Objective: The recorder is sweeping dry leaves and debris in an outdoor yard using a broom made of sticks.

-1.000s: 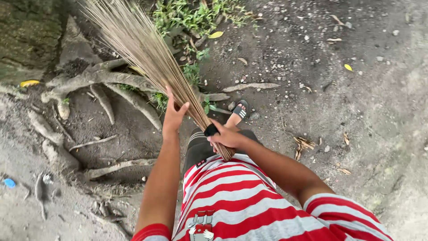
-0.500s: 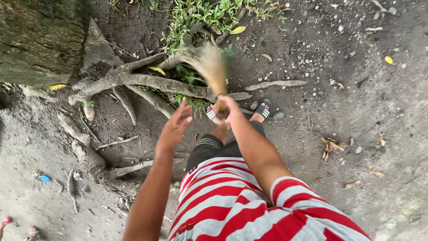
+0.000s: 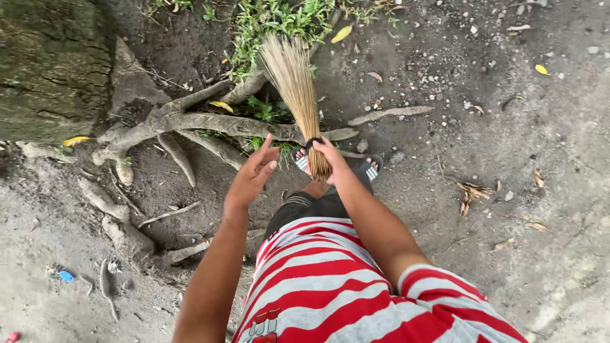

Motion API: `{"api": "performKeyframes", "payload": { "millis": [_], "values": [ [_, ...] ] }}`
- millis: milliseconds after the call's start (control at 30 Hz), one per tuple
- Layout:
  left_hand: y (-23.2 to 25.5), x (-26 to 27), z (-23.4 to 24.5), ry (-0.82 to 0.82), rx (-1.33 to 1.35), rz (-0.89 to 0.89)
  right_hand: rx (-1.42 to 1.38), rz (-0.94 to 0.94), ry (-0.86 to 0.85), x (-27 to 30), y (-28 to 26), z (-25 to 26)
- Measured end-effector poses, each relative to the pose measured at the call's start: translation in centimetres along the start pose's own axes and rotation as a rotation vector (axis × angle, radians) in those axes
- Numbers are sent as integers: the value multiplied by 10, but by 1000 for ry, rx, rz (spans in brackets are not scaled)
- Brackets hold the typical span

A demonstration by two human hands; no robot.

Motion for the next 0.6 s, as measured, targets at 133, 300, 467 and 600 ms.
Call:
{"api": "performKeyframes", "payload": {
  "millis": [133,300,467,600],
  "values": [
    [7,7,13,8,-62,-64,-125,-19,-172,-71,10,30],
    [0,12,18,53,-45,-38,-19,413,230,0,7,6],
    [17,5,3,6,-71,-91,84,261,-2,28,17,14],
    [33,-5,-9,-60,-131,-171,293,-87,-178,2,22,43]
  ]
}}
Point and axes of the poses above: each hand's wrist, its own x-axis away from the middle knuckle, its own z-axis out of the back of the hand, y = z × x, the point moved 3 cm from there along -x, towards the middle knuckle, and after that the axes turned 6 degrees about z, right-handed, at the moved point
